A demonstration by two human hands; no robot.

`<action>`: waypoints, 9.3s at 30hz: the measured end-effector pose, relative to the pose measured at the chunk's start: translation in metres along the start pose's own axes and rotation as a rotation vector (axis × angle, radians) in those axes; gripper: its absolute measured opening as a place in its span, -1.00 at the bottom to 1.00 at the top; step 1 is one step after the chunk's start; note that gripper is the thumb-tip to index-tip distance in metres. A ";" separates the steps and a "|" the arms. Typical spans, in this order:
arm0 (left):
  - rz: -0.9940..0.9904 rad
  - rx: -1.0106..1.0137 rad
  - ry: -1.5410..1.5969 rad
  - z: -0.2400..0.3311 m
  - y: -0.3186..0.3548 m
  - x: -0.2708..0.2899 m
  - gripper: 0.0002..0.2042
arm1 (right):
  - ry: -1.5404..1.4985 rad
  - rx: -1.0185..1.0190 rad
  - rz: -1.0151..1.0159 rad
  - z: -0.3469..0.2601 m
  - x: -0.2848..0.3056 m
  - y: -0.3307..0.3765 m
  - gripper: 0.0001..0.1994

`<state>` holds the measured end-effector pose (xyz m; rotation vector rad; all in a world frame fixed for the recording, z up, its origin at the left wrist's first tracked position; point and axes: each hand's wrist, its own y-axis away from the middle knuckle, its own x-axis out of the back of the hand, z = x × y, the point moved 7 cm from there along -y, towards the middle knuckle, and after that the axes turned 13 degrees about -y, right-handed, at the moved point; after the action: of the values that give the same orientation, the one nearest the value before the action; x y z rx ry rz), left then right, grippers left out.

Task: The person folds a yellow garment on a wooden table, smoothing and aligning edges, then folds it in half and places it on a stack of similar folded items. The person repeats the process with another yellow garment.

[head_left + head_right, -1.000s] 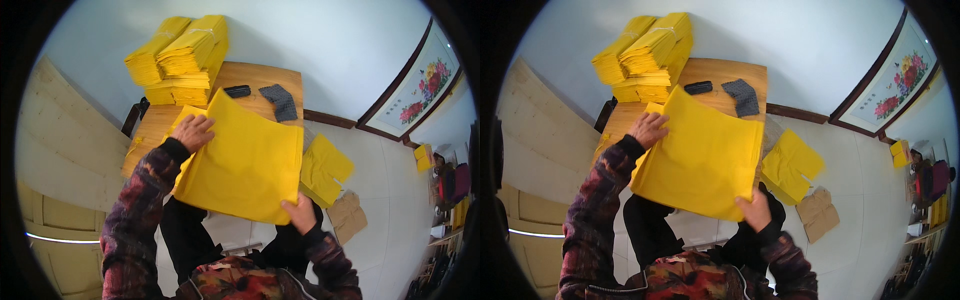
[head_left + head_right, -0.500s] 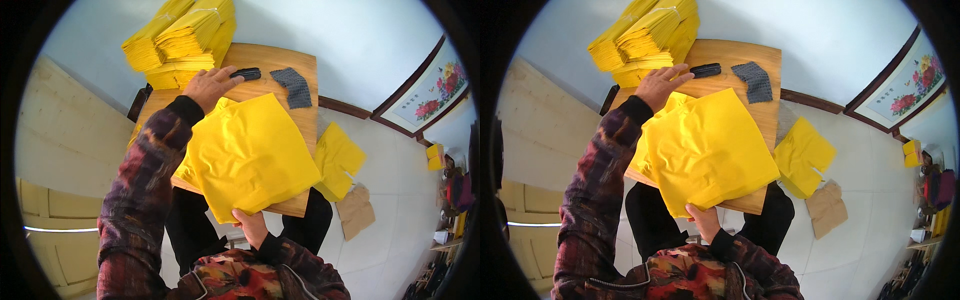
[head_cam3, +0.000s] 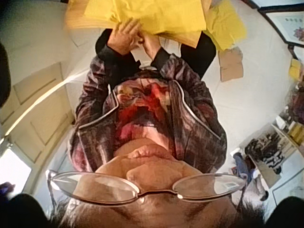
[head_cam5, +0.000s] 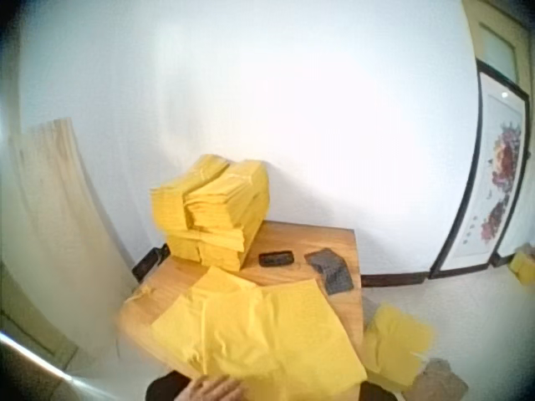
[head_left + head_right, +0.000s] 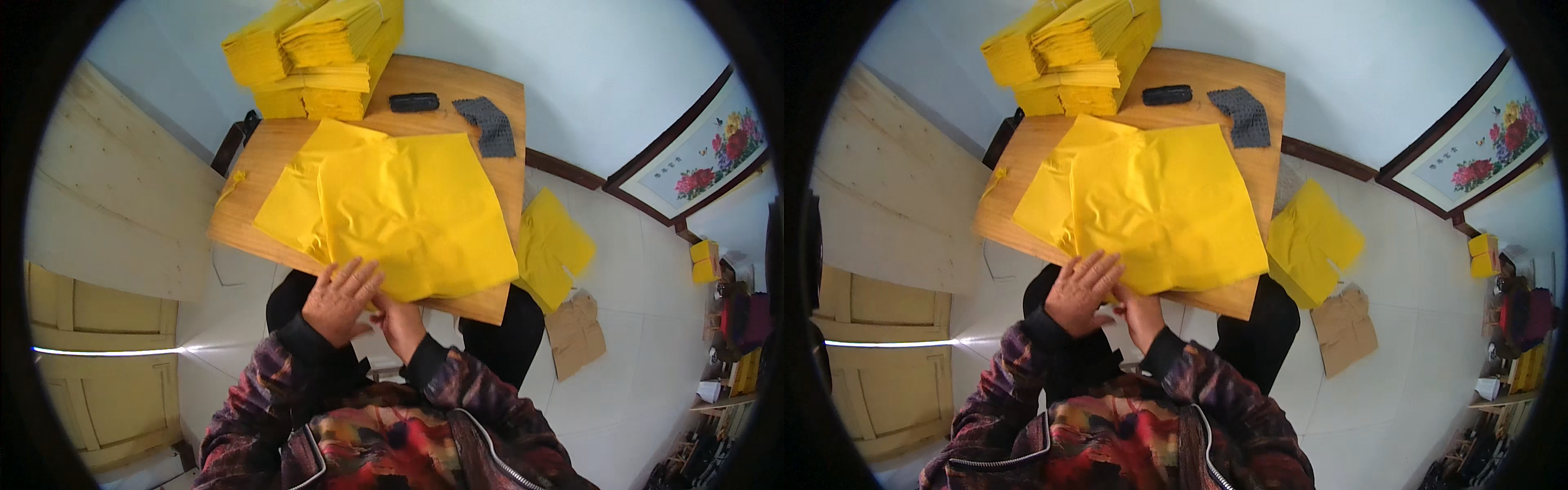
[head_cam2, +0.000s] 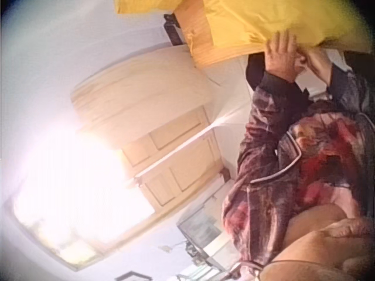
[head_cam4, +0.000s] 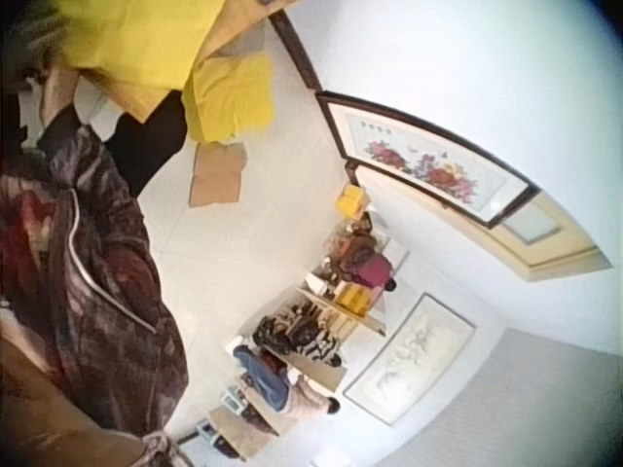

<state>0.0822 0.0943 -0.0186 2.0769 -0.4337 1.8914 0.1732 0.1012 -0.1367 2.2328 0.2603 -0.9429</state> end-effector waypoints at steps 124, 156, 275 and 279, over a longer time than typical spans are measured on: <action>0.220 0.752 0.257 -0.086 -0.032 -0.073 -0.86 | 1.543 1.185 0.441 -0.226 0.024 0.004 -0.75; 0.247 0.760 0.334 -0.088 -0.026 -0.075 -0.87 | 1.630 1.072 0.208 -0.188 0.010 -0.025 -0.54; 0.166 0.075 0.187 0.083 -0.178 -0.051 -0.27 | 2.082 0.831 0.461 -0.223 0.068 -0.052 -0.53; 0.111 0.152 0.113 0.048 -0.139 -0.079 -0.19 | 2.090 0.925 0.453 -0.222 0.064 -0.048 -0.53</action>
<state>0.1763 0.2025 -0.1038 2.0634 -0.3962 2.1561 0.3219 0.2793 -0.0953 2.8195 0.1350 2.1272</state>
